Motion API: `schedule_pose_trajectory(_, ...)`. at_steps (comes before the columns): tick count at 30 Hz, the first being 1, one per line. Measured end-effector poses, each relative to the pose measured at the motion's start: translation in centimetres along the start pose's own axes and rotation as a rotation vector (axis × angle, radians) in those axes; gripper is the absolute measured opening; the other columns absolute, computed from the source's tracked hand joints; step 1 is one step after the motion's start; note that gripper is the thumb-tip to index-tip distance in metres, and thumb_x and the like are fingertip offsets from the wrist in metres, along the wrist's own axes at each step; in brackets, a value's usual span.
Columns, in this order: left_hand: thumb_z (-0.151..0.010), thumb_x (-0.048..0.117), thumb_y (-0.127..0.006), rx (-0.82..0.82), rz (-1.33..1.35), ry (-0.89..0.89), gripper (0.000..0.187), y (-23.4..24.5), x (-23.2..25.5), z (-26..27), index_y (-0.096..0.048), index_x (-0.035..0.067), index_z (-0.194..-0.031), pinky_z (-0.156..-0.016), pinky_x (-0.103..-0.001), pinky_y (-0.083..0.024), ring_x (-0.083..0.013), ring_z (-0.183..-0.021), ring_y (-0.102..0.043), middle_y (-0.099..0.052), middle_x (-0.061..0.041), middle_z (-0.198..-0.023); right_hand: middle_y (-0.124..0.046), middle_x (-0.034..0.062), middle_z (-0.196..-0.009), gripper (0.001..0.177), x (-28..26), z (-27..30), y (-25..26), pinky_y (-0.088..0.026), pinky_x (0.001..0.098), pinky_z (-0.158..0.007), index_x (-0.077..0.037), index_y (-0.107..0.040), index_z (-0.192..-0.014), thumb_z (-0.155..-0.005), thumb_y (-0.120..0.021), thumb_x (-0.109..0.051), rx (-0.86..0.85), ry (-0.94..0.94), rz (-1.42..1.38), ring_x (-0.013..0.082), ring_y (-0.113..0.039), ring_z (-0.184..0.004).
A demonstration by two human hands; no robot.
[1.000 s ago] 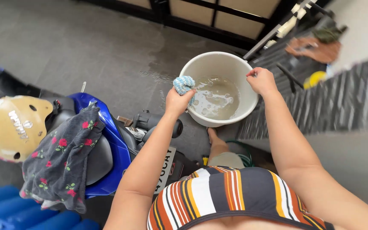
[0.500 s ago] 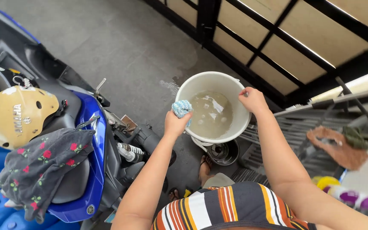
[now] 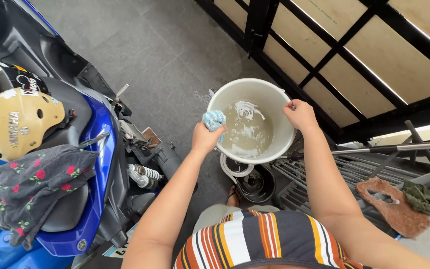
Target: Cleaning and wiping shoes using a bucket of water and a cloth.
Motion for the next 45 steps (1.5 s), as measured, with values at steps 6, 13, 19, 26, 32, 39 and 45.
schedule_pose_trajectory(6,-0.074,0.035,-0.079,-0.053,-0.036,-0.02,0.049,-3.0,1.4,-1.6,-0.074,0.004,-0.112,-0.084,-0.039,-0.058,-0.0253,-0.094,-0.076,-0.078,-0.012,-0.103,-0.075,0.0132,-0.092,0.028,3.3,-0.1,2.6,-0.056,0.0392,-0.08,-0.007,-0.076,-0.102,-0.086,-0.07,-0.029,0.012,-0.053,-0.045,0.0269,-0.071,-0.084)
schedule_pose_trajectory(13,-0.073,0.035,-0.08,-0.17,0.078,-0.033,0.051,-7.7,3.9,-4.9,-0.072,0.006,-0.113,-0.087,-0.037,-0.057,-0.022,-0.098,-0.075,-0.077,-0.01,-0.108,-0.073,0.0133,-0.091,0.031,8.4,0.2,7.6,-0.055,0.0391,-0.079,-0.005,-0.076,-0.102,-0.088,-0.073,-0.032,0.126,-0.034,-0.015,0.0273,-0.07,-0.082)
schedule_pose_trajectory(19,-0.073,0.037,-0.078,-0.267,0.127,-0.057,0.05,-10.4,7.1,-8.4,-0.072,0.006,-0.113,-0.087,-0.035,-0.057,-0.0203,-0.097,-0.075,-0.077,-0.01,-0.106,-0.074,0.0133,-0.091,0.032,9.7,0.5,10.7,-0.055,0.0377,-0.078,-0.006,-0.078,-0.105,-0.088,-0.074,-0.033,0.171,-0.061,-0.032,0.0254,-0.07,-0.083)
schedule_pose_trajectory(26,-0.072,0.032,-0.078,-0.357,0.244,-0.126,0.064,-13.5,9.7,-16.7,-0.055,0.004,-0.125,-0.087,-0.035,-0.055,-0.0214,-0.099,-0.07,-0.07,-0.012,-0.112,-0.074,0.0107,-0.091,0.034,11.0,-1.4,10.6,-0.054,0.0357,-0.076,-0.004,-0.076,-0.106,-0.089,-0.074,-0.034,0.293,-0.207,-0.071,0.0225,-0.07,-0.081)
schedule_pose_trajectory(32,-0.07,0.029,-0.077,-0.612,0.131,-0.06,0.06,-17.1,6.7,-28.7,-0.066,-0.003,-0.12,-0.085,-0.036,-0.057,-0.0237,-0.098,-0.073,-0.074,-0.015,-0.111,-0.074,0.009,-0.089,0.034,10.6,-6.1,4.7,-0.054,0.0359,-0.075,-0.006,-0.076,-0.102,-0.086,-0.075,-0.037,0.387,-0.395,-0.169,0.0218,-0.07,-0.08)
schedule_pose_trajectory(39,-0.07,0.027,-0.087,-0.713,-0.283,-0.092,0.065,-14.6,6.2,-41.4,-0.06,-0.003,-0.121,-0.086,-0.034,-0.055,-0.0234,-0.099,-0.07,-0.072,-0.016,-0.113,-0.073,0.011,-0.089,0.03,5.2,-11.2,-2.7,-0.054,0.0381,-0.076,-0.008,-0.075,-0.101,-0.085,-0.077,-0.033,0.47,-0.648,-0.25,0.0253,-0.069,-0.081)
schedule_pose_trajectory(45,-0.071,0.021,-0.076,-0.894,-0.163,0.231,0.057,-11.5,7.8,-47.4,-0.062,0.004,-0.124,-0.072,-0.042,-0.056,-0.0222,-0.088,-0.072,-0.072,-0.011,-0.107,-0.074,0.0125,-0.088,0.029,1.4,-16.0,-8.2,-0.055,0.0367,-0.077,-0.01,-0.076,-0.104,-0.084,-0.073,-0.031,0.534,-0.672,-0.334,0.0251,-0.07,-0.08)
Point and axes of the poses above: each hand's wrist, its own z-axis away from the middle knuckle, its own y-axis out of the back of the hand, x = y × z, the point moved 7 cm from there along -z, towards the middle knuckle
